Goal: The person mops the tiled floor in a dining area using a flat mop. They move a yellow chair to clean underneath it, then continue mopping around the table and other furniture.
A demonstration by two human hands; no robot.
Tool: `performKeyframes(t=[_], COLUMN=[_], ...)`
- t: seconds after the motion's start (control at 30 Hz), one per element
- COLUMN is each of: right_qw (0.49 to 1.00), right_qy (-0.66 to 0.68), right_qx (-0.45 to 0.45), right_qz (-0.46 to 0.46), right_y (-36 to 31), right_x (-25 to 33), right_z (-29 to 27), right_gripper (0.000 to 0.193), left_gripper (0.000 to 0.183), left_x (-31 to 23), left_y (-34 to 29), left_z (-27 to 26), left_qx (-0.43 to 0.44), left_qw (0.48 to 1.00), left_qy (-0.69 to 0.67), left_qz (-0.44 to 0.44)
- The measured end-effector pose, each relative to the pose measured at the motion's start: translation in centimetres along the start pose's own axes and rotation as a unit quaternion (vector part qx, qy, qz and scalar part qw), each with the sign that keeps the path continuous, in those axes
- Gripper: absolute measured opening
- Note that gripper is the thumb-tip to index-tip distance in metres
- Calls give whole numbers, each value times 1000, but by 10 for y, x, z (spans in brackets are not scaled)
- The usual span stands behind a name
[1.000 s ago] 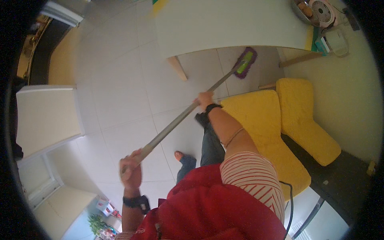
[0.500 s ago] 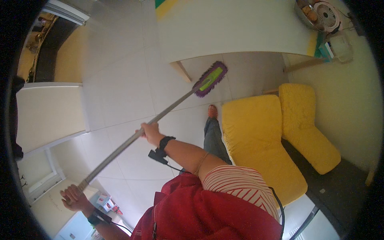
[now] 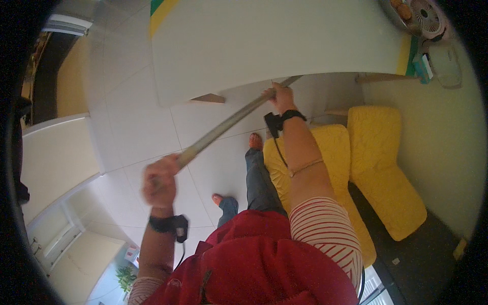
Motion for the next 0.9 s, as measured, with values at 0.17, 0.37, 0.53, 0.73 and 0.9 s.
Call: performKeyframes(t=[0.17,0.37,0.53,0.73,0.9], right_qw=[979,956,928,951,956], right_qy=[-126,-242,-151,-63,-69], right_qx=[-129,41,211,87,70], right_qz=[100,164,267,289,277], right_y=[-29,-140,-297,-445,-393], right_x=[3,-70,-181,-249,-234], right_z=[-33,41,158,258,247], right_gripper=[24,23,26,21,16], left_gripper=[24,18,28,30,23], left_x=[37,-51,-169,-268,-251], left_y=[-28,-159,-314,-423,-364], left_z=[26,-49,-132,-190,-198], left_qx=[124,-7,-158,-219,-270], left_qw=[992,999,943,961,947], left_qy=[21,43,270,44,-60], left_qz=[-26,5,116,160,162])
Point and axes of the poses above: each hand's wrist, its own y-axis towards the middle knuckle, its own z-axis out of the palm, x = y × z, the point moved 5 cm from there along y, towards the middle knuckle, and after that the axes turned 11 degrees about -z, right-handed, at the moved point
